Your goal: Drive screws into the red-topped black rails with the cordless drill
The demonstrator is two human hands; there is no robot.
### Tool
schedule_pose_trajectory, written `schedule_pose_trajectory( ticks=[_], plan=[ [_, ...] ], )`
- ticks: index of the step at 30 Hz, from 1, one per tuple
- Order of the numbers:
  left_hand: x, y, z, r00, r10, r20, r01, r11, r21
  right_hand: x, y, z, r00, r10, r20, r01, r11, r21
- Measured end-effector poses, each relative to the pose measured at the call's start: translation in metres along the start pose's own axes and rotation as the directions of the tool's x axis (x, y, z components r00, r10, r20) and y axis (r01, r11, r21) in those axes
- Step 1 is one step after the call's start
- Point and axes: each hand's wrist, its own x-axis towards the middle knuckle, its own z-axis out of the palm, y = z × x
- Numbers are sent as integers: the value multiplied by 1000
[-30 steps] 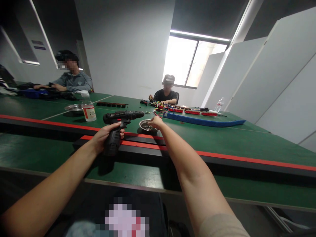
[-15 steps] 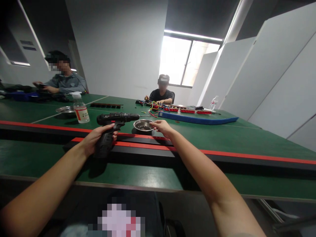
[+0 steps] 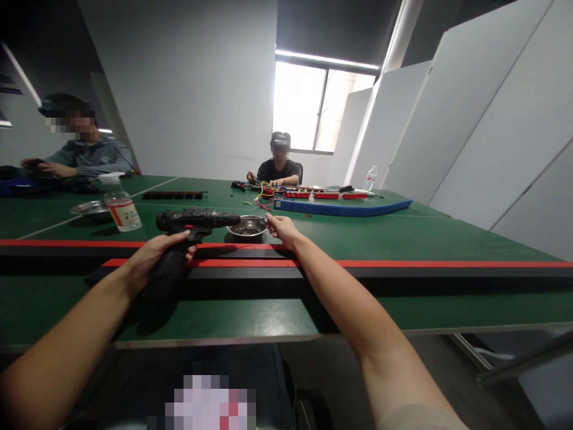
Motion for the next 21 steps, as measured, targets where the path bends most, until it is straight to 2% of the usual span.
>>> schedule_pose_trajectory(
  ticks=[7,10,21],
  plan=[
    [3,-2,1,1000,12,-1,-12,1000,12,-10,-10,5,991,-59,120,63,997,-33],
    [1,-2,3,1000,14,22,-14,1000,-9,-11,-12,6,991,-58,123,61,998,-17],
    [-5,2,7,999,-14,-38,14,1000,15,-10,-11,5,990,-35,134,44,997,-67]
  ],
)
